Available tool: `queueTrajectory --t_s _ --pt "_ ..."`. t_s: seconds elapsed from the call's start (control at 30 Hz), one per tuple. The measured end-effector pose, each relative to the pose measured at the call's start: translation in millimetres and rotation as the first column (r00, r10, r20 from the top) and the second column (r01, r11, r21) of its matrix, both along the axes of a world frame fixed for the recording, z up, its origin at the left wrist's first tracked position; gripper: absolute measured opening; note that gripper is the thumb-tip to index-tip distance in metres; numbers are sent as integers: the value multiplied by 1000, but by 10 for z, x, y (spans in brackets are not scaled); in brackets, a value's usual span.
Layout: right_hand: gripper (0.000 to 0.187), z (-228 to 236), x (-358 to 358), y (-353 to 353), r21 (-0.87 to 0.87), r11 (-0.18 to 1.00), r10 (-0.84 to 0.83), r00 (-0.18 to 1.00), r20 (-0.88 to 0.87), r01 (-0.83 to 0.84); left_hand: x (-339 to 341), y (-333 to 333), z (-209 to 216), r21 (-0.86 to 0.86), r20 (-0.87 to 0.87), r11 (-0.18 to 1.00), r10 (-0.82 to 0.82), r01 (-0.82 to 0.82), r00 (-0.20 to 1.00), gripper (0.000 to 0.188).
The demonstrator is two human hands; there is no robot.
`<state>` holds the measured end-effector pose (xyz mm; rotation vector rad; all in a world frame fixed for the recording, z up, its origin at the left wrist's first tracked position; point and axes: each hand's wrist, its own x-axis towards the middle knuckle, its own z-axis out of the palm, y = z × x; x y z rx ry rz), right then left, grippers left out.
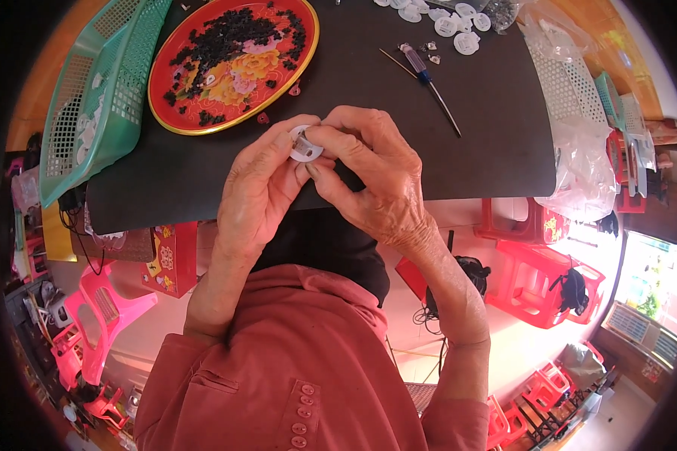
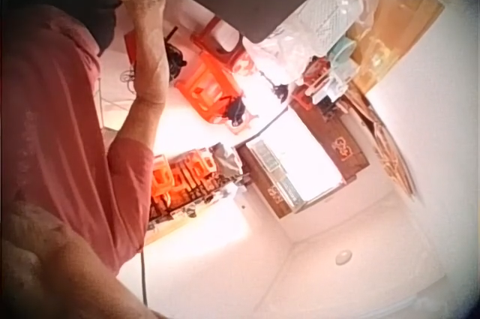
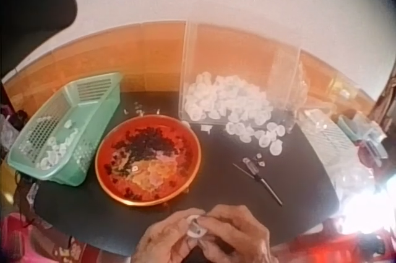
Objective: The person assembles small electronic components into plastic housings by hand, taking electronic contacts and black components from a component tray and securing them into the housings with a screwdriver.
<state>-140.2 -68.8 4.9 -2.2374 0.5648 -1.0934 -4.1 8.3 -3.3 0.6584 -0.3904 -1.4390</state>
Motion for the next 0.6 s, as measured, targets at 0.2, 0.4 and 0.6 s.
queueTrajectory --t_s 0.2,0.4,0.6 --pt "39 1 11 -1 -32 999 -24 1000 -16 23 -66 -14 -4 -46 49 997 63 -61 997 30" --pt "36 -11 23 -29 -84 996 -25 1000 -13 24 -90 -7 -34 -42 64 993 113 -111 991 29" --pt "31 13 22 -43 -204 979 -10 998 -55 -1 -110 5 24 -32 105 996 83 -80 991 29"
